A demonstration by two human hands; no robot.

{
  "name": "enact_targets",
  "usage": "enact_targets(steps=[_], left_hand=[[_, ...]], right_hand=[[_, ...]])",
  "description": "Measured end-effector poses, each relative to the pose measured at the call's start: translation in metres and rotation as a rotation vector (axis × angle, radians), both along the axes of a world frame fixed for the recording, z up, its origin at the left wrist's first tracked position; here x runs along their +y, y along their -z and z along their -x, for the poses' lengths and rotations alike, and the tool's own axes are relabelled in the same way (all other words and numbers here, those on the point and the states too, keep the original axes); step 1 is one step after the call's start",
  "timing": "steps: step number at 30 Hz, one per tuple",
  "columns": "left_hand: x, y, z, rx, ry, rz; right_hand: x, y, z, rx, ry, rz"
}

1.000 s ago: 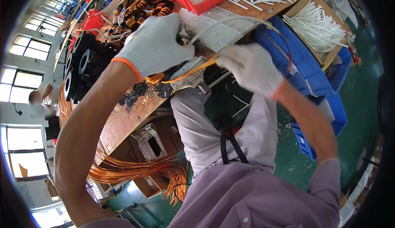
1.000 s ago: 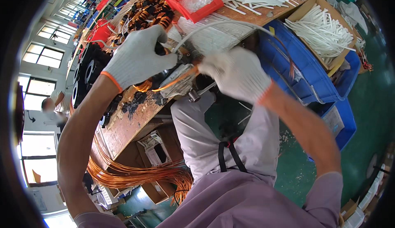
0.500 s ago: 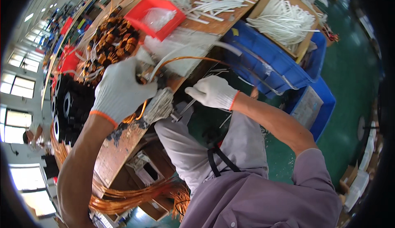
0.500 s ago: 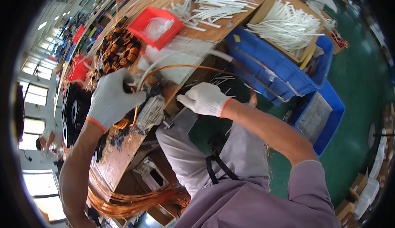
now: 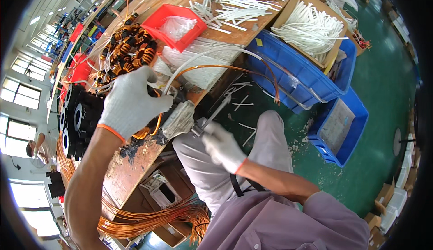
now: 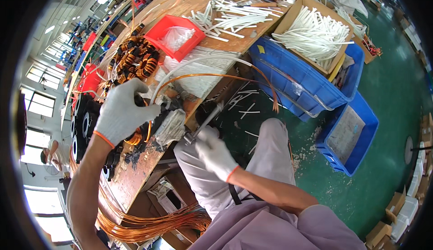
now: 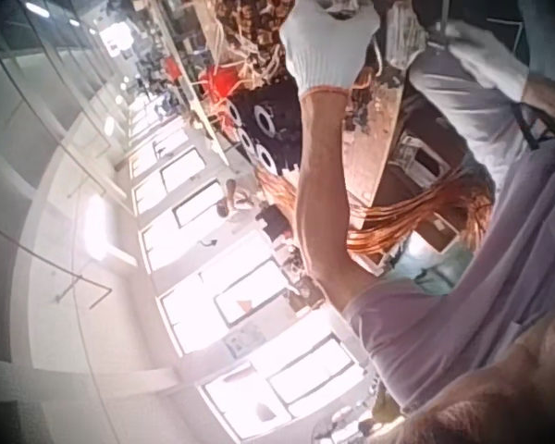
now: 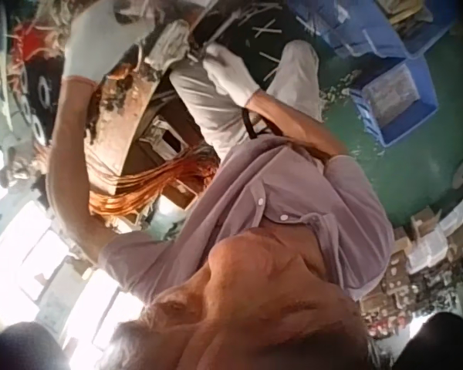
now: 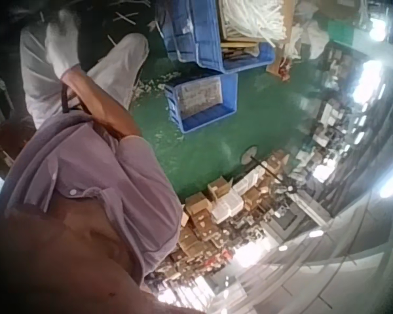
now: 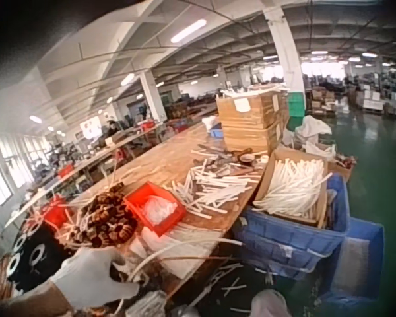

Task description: Assembling electrical components by wrapping copper wire around magnetic cores and securing them with zip ties and tape.

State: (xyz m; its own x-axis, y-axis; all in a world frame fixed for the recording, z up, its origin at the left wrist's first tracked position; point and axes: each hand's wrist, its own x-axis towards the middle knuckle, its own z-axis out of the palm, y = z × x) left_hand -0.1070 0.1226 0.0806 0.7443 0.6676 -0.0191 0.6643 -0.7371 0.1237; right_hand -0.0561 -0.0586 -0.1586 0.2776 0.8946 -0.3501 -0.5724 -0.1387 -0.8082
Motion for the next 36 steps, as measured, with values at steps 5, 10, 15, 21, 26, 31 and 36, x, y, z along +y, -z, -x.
enact_targets(steps=[5, 10, 15, 21, 26, 31, 36], left_hand=[[0.000, -0.052, 0.005, 0.001, 0.090, 0.335], [-0.034, -0.071, 0.012, -0.028, 0.252, 0.957], [-0.023, -0.024, 0.029, -0.101, 0.342, 0.526], [-0.070, -0.054, 0.058, -0.049, 0.282, 0.072], [-0.013, -0.018, 0.024, -0.096, 0.060, 0.363], [0.029, -0.008, 0.030, -0.032, 0.050, 0.346], [0.026, 0.008, 0.015, -0.083, 0.055, 0.460]], right_hand=[[-0.025, -0.140, -0.063, -1.461, 0.035, -0.772], [0.022, -0.184, -0.093, -2.163, 0.566, -0.935], [0.008, -0.168, -0.101, -2.108, 0.090, -0.873], [0.046, -0.158, -0.104, -1.871, 0.007, -0.728], [0.082, -0.143, -0.116, -1.911, -0.047, -0.467], [0.060, -0.119, -0.085, -1.676, 0.476, -0.501], [-0.011, -0.003, -0.026, -0.770, -0.407, -0.201]])
